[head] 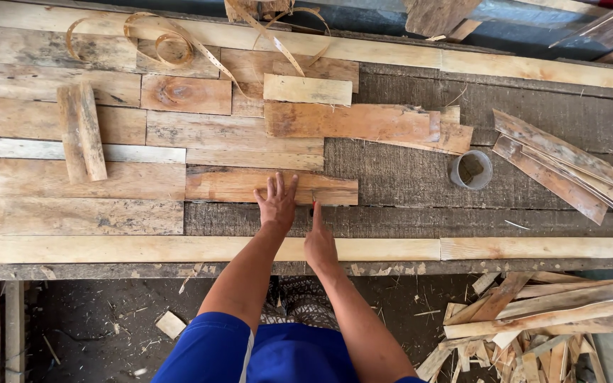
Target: Arranging and cutting thin wood strips to create a patterned surface on a workbench.
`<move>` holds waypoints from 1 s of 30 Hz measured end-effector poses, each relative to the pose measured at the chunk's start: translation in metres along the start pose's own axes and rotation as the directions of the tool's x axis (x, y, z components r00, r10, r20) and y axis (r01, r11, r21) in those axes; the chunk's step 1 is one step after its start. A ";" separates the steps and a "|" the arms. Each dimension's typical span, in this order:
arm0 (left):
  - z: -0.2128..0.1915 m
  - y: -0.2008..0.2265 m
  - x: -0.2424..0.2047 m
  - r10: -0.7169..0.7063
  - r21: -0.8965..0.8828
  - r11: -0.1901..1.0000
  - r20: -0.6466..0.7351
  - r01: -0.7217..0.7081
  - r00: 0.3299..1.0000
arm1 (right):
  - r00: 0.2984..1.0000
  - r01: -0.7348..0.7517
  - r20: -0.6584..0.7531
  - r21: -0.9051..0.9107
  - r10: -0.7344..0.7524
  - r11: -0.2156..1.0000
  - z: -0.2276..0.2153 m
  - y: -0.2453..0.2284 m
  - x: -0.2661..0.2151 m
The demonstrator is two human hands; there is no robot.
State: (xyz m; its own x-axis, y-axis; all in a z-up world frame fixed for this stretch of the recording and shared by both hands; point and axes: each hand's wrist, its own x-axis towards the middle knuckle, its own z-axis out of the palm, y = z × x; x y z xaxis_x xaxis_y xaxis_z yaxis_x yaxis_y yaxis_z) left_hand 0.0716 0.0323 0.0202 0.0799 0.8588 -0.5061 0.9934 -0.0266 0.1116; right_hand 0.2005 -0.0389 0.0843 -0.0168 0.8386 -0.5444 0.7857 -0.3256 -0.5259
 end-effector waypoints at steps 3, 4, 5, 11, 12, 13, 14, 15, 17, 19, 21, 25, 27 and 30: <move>-0.001 0.000 -0.002 -0.005 -0.037 0.999 -0.026 0.004 1.000 | 0.988 0.108 -0.101 -0.082 -0.116 0.991 0.016 0.021 0.001; 0.000 0.000 -0.002 -0.001 -0.037 0.999 -0.024 0.001 1.000 | 0.988 0.105 -0.102 -0.081 -0.113 0.991 0.015 0.019 -0.003; 0.000 0.000 -0.002 -0.004 -0.040 0.999 -0.022 0.004 1.000 | 0.996 0.054 -0.064 -0.089 -0.060 0.995 0.014 0.018 -0.007; -0.002 0.000 -0.005 0.004 -0.014 1.000 -0.019 -0.004 1.000 | 0.998 0.049 -0.034 -0.093 -0.052 0.994 0.014 0.026 -0.027; -0.002 -0.001 -0.003 -0.002 -0.031 1.000 -0.035 0.001 0.999 | 0.999 0.035 -0.004 -0.090 -0.036 0.995 0.013 0.026 -0.029; -0.001 -0.001 -0.003 0.000 -0.031 1.000 -0.042 -0.001 0.999 | 0.999 0.038 -0.010 -0.090 -0.039 0.995 0.015 0.030 -0.026; 0.000 -0.001 -0.002 0.003 -0.028 1.000 -0.036 -0.004 0.999 | 0.996 0.060 -0.058 -0.116 -0.067 0.991 0.017 0.035 -0.024; 0.001 -0.001 -0.002 0.005 -0.026 1.000 -0.031 -0.006 0.999 | 0.990 0.082 -0.105 -0.143 -0.097 0.986 0.019 0.040 -0.021; -0.001 -0.001 -0.004 0.001 -0.029 1.000 -0.036 -0.002 0.999 | 0.979 0.127 -0.147 -0.094 -0.140 0.987 0.013 0.034 -0.013; -0.003 -0.001 -0.002 0.001 -0.029 1.000 -0.039 -0.002 0.999 | 0.965 0.171 -0.193 -0.043 -0.177 0.984 0.002 0.021 -0.001; 0.000 -0.001 -0.002 0.012 -0.022 1.000 -0.031 -0.013 0.999 | 0.990 0.072 -0.122 -0.037 -0.076 0.997 -0.012 0.004 0.008; 0.003 -0.002 -0.003 0.006 -0.076 0.997 -0.049 -0.009 0.999 | 0.972 0.173 -0.164 0.011 -0.169 0.985 -0.006 0.009 0.036; 0.003 -0.001 -0.002 -0.010 -0.077 0.997 -0.078 0.004 0.997 | 0.956 0.203 -0.190 -0.126 -0.225 0.971 -0.008 0.008 0.048; 0.009 -0.002 0.003 -0.006 -0.073 0.997 -0.089 -0.001 0.996 | 0.952 0.217 -0.195 -0.111 -0.235 0.970 -0.007 0.008 0.054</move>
State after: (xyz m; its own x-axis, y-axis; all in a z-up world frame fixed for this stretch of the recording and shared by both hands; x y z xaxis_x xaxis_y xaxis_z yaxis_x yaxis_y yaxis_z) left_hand 0.0710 0.0298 0.0109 0.0663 0.9013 -0.4282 0.9846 0.0104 0.1744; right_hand 0.2100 0.0066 0.0554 -0.0801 0.9602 -0.2674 0.8273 -0.0856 -0.5552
